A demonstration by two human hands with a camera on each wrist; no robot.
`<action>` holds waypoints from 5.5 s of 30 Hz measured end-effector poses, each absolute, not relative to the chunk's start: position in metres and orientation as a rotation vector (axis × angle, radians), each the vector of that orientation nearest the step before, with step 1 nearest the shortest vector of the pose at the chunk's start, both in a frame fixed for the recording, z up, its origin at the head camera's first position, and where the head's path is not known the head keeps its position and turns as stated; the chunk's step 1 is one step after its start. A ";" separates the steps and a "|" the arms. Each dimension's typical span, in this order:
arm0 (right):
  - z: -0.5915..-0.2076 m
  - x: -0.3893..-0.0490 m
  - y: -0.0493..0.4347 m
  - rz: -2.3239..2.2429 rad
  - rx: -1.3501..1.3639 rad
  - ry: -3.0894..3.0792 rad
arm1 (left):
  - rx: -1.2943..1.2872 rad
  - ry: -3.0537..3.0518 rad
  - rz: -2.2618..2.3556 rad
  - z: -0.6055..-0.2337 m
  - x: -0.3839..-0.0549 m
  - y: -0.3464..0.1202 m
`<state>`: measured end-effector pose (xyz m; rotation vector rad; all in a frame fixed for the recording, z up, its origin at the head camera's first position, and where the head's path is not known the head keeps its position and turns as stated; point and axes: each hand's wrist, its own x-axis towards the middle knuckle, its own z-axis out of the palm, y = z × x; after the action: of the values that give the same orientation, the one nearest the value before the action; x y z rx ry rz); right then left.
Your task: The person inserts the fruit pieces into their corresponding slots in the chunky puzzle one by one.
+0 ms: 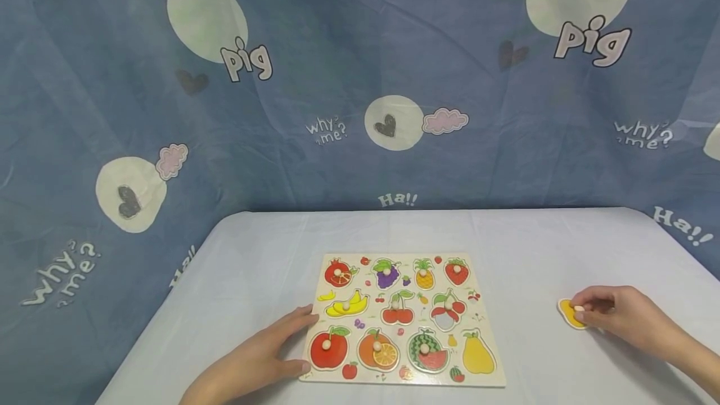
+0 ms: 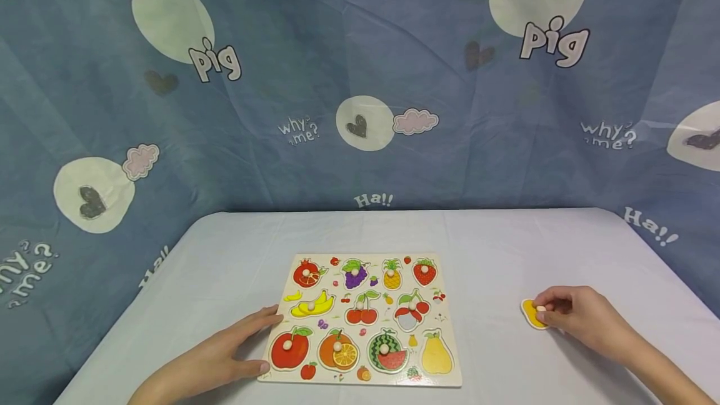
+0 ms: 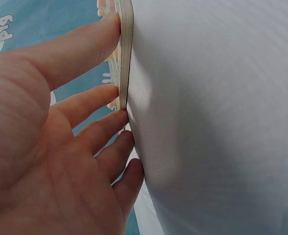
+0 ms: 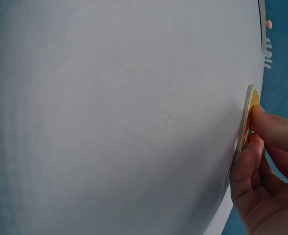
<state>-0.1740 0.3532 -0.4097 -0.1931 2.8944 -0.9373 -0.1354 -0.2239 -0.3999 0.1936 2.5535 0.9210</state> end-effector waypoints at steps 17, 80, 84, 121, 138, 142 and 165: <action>-0.407 -0.170 0.337 -1.054 -0.342 2.880 | 0.211 2.597 0.861 -0.401 -0.135 -0.224; -0.397 -0.170 0.274 -1.274 -1.069 2.558 | 0.236 2.576 0.896 -0.399 -0.134 -0.224; -0.395 -0.168 0.270 -1.259 -1.083 2.523 | 0.240 2.577 0.899 -0.398 -0.134 -0.224; -0.398 -0.169 0.238 -1.202 -1.288 2.322 | 0.253 2.570 0.907 -0.399 -0.134 -0.224; -0.398 -0.169 0.227 -1.167 -1.267 2.251 | 0.249 2.555 0.924 -0.399 -0.135 -0.224; -0.400 -0.170 0.223 -1.163 -1.259 2.231 | 0.255 2.552 0.929 -0.400 -0.135 -0.224; -0.403 -0.173 0.218 -1.106 -1.231 2.253 | 0.214 2.564 0.917 -0.397 -0.133 -0.223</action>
<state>-0.1727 0.2181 -0.4026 -1.2308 2.2535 -1.1064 -0.1334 -0.2230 -0.3969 0.2143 2.5640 0.9174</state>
